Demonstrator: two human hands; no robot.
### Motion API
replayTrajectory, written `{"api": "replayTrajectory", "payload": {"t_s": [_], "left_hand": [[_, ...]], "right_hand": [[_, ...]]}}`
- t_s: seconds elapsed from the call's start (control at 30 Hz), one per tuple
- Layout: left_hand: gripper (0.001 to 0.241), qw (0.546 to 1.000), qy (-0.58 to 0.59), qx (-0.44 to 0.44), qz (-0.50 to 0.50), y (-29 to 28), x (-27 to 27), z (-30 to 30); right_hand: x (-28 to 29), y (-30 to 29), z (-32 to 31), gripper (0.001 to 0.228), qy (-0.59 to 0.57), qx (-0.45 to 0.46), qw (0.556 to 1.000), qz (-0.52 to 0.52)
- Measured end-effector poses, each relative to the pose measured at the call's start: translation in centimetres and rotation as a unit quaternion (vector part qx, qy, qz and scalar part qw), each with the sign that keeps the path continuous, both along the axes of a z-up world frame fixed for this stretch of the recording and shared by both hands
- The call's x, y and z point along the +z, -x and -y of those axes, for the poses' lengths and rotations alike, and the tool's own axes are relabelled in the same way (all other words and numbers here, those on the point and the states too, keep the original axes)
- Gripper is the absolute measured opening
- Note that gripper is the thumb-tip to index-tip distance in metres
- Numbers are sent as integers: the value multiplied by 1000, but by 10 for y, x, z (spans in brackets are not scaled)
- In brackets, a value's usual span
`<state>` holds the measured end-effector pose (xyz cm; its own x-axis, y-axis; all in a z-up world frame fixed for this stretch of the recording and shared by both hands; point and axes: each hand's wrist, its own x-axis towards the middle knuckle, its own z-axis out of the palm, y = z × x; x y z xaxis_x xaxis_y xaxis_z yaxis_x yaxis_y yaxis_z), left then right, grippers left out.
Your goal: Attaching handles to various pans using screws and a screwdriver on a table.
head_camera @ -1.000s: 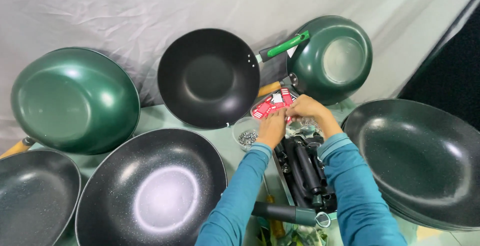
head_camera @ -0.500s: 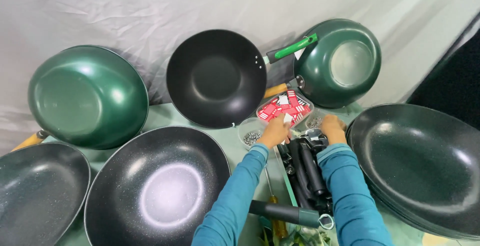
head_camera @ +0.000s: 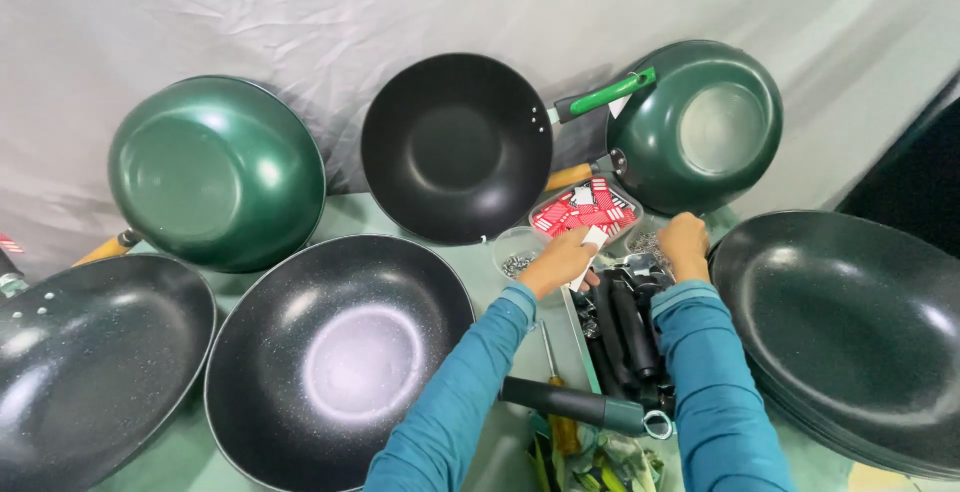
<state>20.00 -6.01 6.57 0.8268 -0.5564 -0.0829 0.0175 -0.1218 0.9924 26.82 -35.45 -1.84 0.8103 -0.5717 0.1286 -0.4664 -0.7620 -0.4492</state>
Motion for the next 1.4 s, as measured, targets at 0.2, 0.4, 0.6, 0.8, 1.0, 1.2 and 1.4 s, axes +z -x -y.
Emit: {"api": "replayTrajectory", "payload": {"t_s": [0.2, 0.4, 0.6, 0.8, 1.0, 1.2, 1.4], "left_hand": [[65, 988, -140, 13, 69, 2, -4, -19], [59, 992, -109, 26, 52, 61, 46, -64], [39, 992, -47, 74, 90, 131, 95, -124], [36, 988, -39, 98, 113, 172, 82, -165], [31, 988, -62, 90, 105, 202, 99, -178], [27, 986, -54, 86, 135, 166, 70, -138], [28, 982, -58, 95, 155, 91, 20, -67]], "right_hand": [[34, 16, -2, 14, -97, 4, 982, 163], [66, 27, -4, 21, -261, 38, 938, 227], [169, 135, -96, 22, -413, 168, 867, 221], [196, 230, -164, 16, -501, 290, 781, 232], [204, 250, -175, 16, -466, 317, 791, 238], [163, 180, -124, 18, -273, 268, 889, 252], [58, 54, -18, 7, 49, 105, 982, 148]]}}
